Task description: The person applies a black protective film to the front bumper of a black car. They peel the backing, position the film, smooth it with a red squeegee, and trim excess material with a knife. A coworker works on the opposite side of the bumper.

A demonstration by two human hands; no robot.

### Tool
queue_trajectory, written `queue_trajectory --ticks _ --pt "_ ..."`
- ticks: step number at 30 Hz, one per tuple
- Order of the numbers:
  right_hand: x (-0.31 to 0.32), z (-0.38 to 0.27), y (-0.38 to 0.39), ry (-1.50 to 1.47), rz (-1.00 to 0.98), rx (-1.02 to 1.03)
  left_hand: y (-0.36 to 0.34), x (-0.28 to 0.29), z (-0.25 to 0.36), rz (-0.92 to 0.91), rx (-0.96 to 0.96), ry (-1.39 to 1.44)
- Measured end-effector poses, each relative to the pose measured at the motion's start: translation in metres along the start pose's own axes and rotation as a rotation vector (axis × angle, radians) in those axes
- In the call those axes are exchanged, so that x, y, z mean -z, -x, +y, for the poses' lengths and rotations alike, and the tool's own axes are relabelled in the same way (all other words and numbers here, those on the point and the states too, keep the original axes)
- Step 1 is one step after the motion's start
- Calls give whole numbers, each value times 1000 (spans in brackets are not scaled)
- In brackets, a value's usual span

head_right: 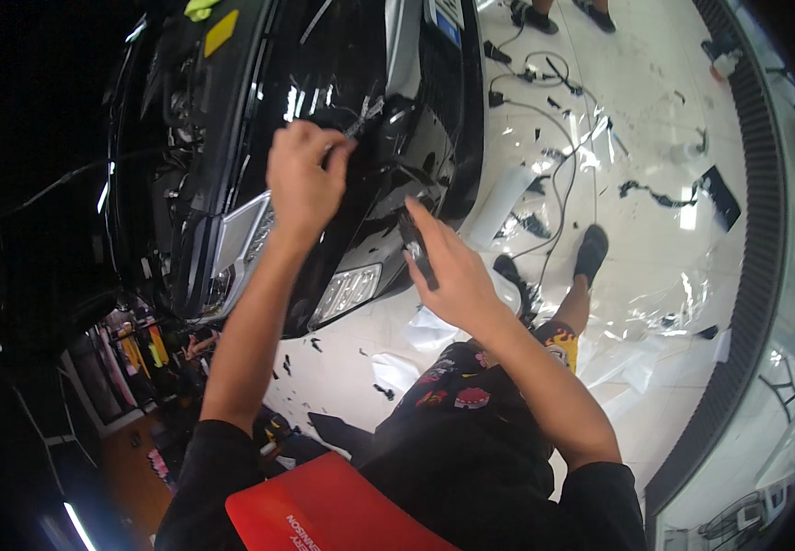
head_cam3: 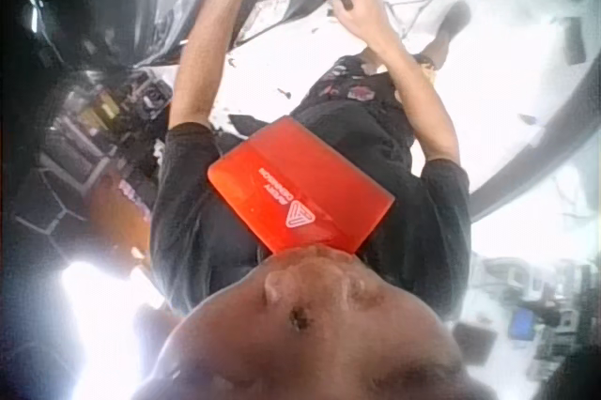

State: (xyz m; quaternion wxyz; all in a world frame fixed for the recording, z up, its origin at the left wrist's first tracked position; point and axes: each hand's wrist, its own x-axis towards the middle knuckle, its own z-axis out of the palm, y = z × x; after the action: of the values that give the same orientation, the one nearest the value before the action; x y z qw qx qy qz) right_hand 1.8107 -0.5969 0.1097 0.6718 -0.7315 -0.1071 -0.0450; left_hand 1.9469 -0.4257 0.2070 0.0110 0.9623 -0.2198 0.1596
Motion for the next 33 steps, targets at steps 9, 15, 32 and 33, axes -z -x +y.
queue_trajectory --ticks 9,15,32,33 --pt "-40 34 -44 43 40 420 -13 12 -49 -69 358 686" --pt "-51 34 -78 -68 345 386 0 -2 -52 -89 323 722" --pt "1 49 -46 -102 207 52 39 -31 -14 214 98 173" --pt "15 69 -34 -132 247 -12 41 -32 -10 231 85 176"
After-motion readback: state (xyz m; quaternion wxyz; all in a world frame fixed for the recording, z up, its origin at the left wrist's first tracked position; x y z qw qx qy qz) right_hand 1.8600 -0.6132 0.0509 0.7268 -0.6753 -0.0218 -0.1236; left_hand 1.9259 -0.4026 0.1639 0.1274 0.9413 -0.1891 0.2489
